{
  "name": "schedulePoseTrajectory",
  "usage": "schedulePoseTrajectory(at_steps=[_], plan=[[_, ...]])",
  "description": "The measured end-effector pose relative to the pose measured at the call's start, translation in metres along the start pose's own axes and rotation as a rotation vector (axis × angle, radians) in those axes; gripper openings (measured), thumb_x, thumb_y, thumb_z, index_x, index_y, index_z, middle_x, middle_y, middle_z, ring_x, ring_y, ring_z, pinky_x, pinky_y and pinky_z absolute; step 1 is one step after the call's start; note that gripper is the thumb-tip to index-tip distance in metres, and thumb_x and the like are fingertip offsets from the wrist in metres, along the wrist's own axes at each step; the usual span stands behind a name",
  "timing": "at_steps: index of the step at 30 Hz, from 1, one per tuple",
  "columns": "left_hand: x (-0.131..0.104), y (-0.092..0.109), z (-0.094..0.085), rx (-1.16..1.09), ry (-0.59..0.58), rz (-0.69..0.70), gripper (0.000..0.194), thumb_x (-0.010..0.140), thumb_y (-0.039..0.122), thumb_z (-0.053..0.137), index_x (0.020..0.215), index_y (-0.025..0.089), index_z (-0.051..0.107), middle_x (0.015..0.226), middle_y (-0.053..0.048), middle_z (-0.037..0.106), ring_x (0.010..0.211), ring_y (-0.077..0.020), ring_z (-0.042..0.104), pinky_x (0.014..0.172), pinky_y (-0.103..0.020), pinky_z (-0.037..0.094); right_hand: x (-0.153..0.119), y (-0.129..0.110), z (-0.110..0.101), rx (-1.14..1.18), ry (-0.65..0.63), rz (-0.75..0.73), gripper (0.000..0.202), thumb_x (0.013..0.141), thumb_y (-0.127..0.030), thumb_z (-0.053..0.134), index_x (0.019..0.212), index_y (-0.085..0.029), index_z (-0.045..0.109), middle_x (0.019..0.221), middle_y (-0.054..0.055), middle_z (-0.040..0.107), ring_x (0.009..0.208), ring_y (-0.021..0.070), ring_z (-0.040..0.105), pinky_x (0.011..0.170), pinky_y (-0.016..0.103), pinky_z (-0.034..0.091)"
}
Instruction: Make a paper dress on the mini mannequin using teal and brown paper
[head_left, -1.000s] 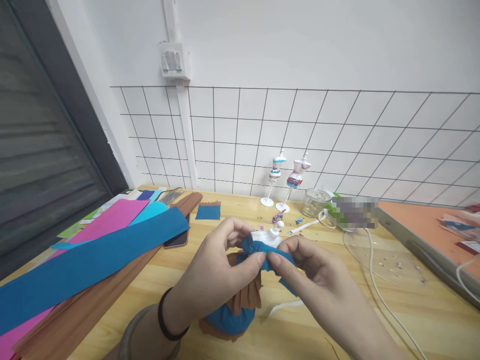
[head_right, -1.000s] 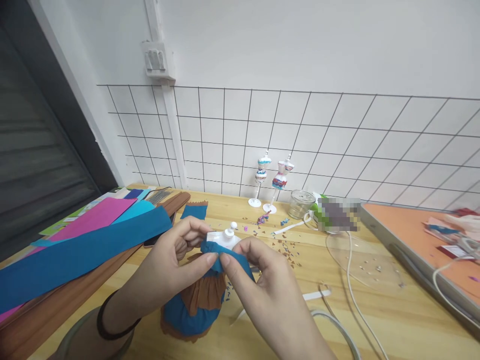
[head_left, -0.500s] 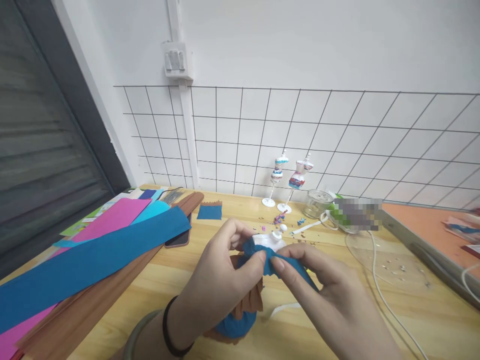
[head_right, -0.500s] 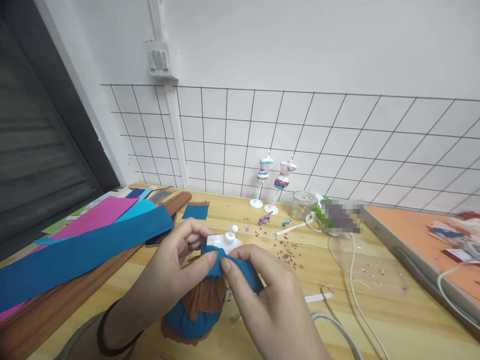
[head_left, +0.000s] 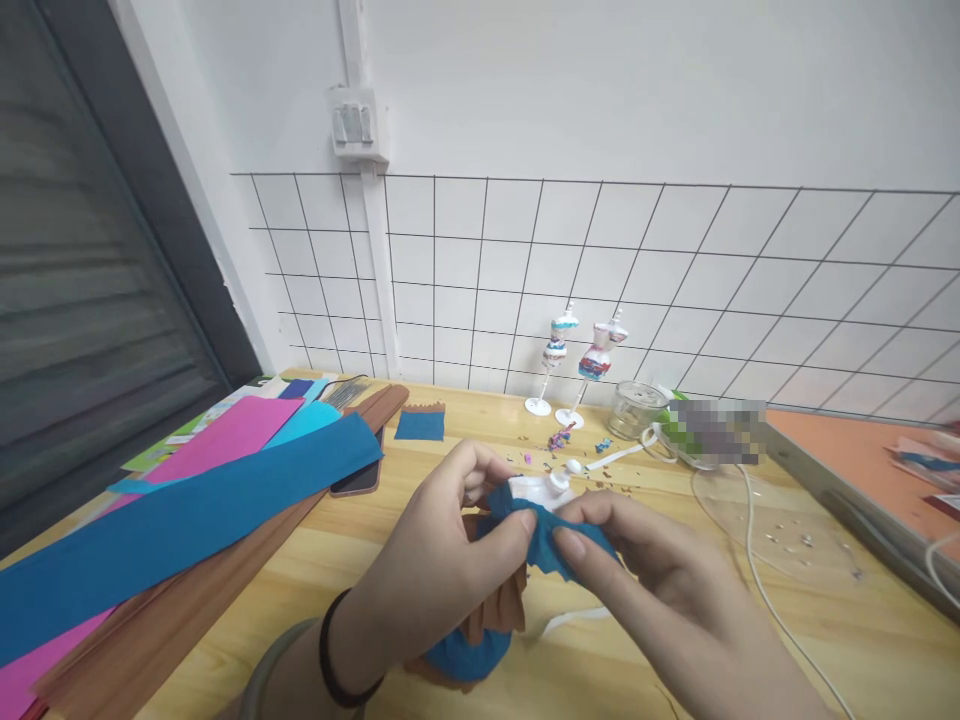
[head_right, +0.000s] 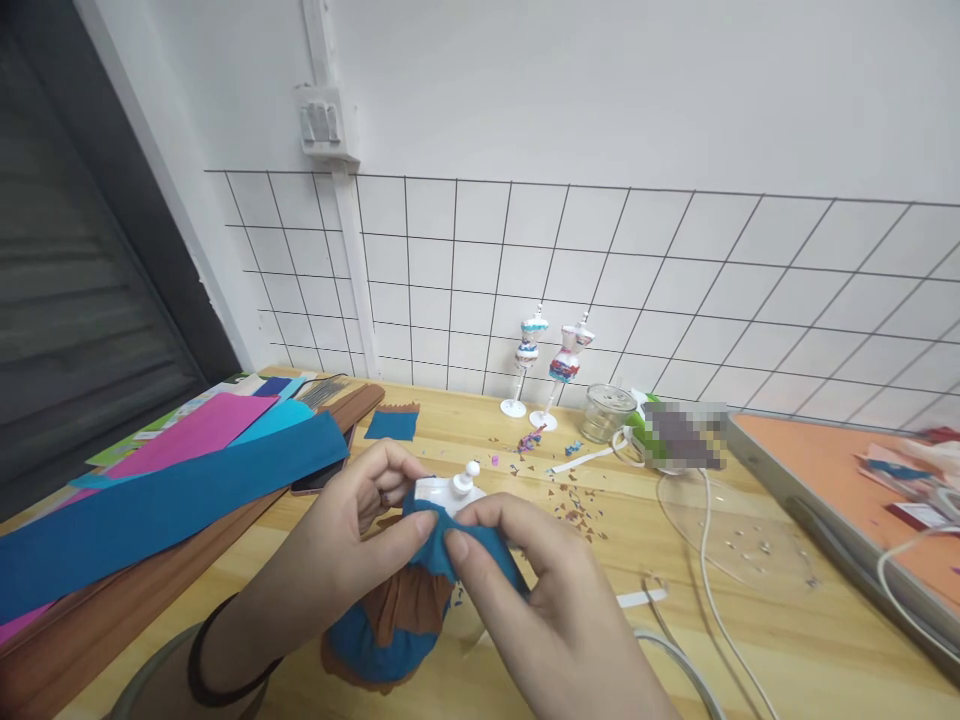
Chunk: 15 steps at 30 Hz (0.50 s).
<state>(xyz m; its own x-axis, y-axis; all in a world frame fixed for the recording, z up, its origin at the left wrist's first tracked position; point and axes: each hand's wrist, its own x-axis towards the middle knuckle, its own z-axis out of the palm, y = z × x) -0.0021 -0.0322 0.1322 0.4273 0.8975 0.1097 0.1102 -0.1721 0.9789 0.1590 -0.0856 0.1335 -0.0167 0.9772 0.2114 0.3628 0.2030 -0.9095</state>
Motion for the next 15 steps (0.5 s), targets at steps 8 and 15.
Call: schedulePoseTrajectory(at_steps=[8,15], plan=[[0.0019,-0.0012,-0.0013,0.023,-0.011,0.038,0.012,0.081,0.022,0.055,0.089,0.022,0.047,0.087,0.001,0.056,0.089,-0.0148,0.058,0.075,-0.025,0.048,0.0024,-0.0006,0.0009,0.035,0.053,0.063,0.025,0.083,-0.045,0.058,0.072,-0.022,0.062,0.068,-0.001,0.060,0.062,0.0137,0.053,0.053,0.022,0.044],[0.0002,0.0011,0.0028,0.030,0.006,0.006,0.014,0.079,0.022,0.057,0.088,0.022,0.045,0.083,0.001,0.057,0.085,-0.0163,0.059,0.070,-0.027,0.049,0.0030,0.0005,0.0025,0.001,0.037,0.049,0.025,0.082,-0.047,0.058,0.075,-0.023,0.064,0.070,0.001,0.063,0.063,0.0155,0.056,0.054,0.024,0.047]])
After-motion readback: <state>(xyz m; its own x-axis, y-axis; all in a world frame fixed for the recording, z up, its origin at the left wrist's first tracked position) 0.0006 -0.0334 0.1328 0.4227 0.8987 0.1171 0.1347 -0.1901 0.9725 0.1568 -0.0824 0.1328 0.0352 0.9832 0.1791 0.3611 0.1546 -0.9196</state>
